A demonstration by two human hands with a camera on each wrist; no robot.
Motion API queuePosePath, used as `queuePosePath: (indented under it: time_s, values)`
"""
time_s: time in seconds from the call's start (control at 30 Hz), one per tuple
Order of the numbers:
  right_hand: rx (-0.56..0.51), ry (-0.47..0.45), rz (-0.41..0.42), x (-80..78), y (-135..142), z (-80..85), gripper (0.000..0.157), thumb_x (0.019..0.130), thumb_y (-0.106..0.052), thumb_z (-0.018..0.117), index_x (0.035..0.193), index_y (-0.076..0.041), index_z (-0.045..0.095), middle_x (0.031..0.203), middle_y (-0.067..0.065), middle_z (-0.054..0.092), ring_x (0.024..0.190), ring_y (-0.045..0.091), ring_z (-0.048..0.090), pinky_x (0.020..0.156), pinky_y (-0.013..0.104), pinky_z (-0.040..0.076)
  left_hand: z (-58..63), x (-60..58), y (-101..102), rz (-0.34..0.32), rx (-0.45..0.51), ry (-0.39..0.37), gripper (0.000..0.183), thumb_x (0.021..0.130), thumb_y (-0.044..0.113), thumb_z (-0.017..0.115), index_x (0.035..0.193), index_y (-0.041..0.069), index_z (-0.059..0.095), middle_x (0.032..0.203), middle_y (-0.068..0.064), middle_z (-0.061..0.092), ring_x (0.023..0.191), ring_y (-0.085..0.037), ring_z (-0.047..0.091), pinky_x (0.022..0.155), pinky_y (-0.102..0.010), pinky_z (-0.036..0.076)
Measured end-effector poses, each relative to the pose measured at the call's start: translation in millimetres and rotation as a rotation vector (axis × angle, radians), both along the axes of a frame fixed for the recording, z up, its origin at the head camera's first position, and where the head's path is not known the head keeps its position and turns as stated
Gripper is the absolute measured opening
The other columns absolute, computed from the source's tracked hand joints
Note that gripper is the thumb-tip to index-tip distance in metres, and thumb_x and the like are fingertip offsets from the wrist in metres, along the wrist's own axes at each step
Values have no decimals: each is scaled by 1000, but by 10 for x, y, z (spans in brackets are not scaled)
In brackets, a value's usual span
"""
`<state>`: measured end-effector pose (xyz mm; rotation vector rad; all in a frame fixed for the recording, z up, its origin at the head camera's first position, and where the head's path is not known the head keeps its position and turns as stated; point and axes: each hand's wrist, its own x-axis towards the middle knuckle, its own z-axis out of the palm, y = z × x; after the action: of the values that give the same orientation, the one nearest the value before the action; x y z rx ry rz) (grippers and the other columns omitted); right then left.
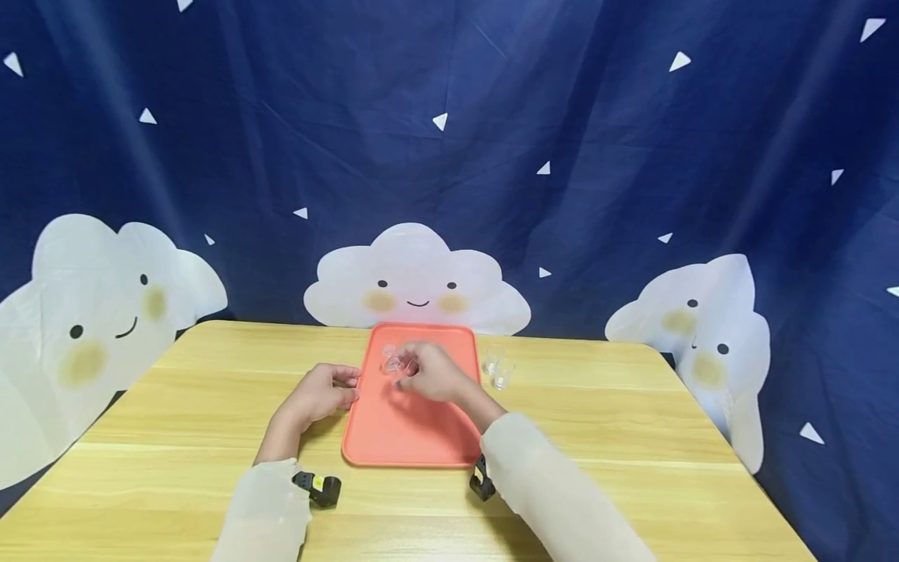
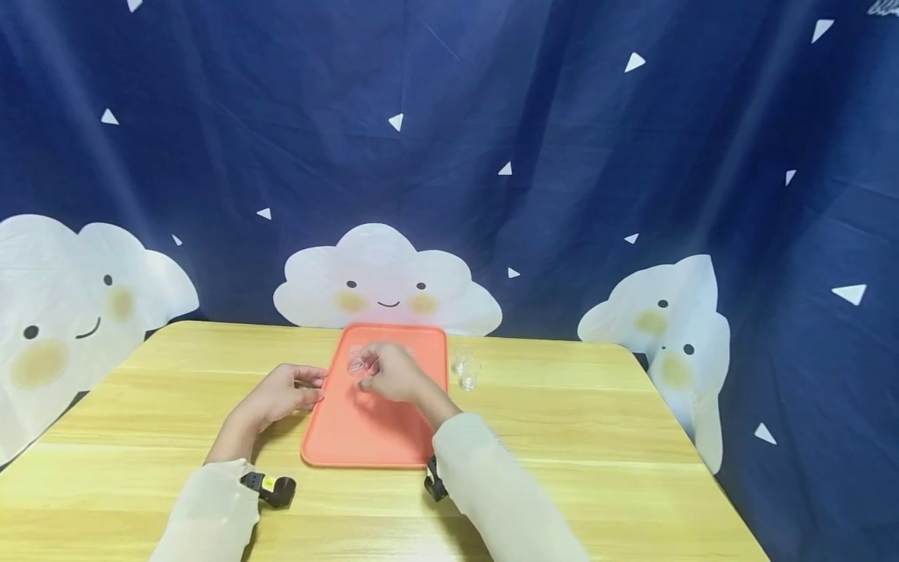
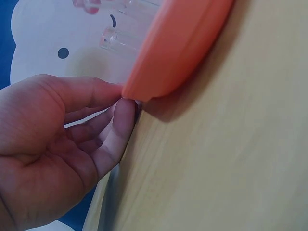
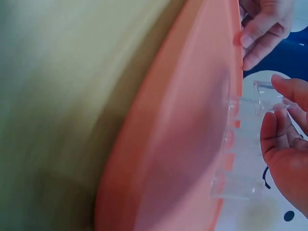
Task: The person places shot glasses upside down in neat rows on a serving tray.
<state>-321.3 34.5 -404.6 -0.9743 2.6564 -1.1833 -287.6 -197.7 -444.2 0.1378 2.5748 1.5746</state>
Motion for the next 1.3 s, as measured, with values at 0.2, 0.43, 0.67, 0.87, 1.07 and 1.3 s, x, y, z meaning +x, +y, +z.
queuePosePath:
  time_s: [0.2,0.43,0.67,0.87,1.07,1.3]
  values:
    - [-56,-103,-29,11,-109,-69,32,80,7,80,108,-5,73,103,15,69,82,15,64,73,22,55,-14,-7,-1,3,-7,1,40,89,-7,65,129,-11,62,111,-19,70,91,-21,68,76,-33,61]
    - [-83,-146,-69,0,-188,-156,28,79,9,80,102,-4,73,93,7,67,75,13,62,63,19,52,-16,-9,-4,-4,1,-2,40,89,-8,64,129,-12,62,111,-20,70,92,-22,68,77,-34,62]
    - [-59,-144,-112,14,-222,-178,26,79,9,80,100,-6,72,91,5,67,76,12,60,64,20,48,-5,-5,-4,-10,3,4,40,89,-8,64,129,-13,62,109,-19,69,91,-22,68,76,-34,62]
    - [-50,-160,-137,28,-232,-184,27,80,7,80,101,-9,72,92,1,66,78,12,60,65,20,49,0,-6,-3,-5,5,-1,40,89,-8,64,129,-13,62,110,-20,69,90,-21,68,76,-34,62]
    - [-47,-161,-133,27,-235,-185,27,81,6,81,101,-9,72,91,-1,65,77,10,59,65,19,49,-2,-7,-12,-13,-7,8,41,89,-8,64,130,-13,61,110,-20,69,91,-21,68,76,-34,62]
    - [-87,-166,-99,13,-228,-181,26,81,4,83,103,-3,71,93,5,68,79,8,61,70,20,53,-27,-26,-22,-19,0,8,42,89,-7,64,130,-13,60,111,-20,68,93,-22,68,77,-35,62]
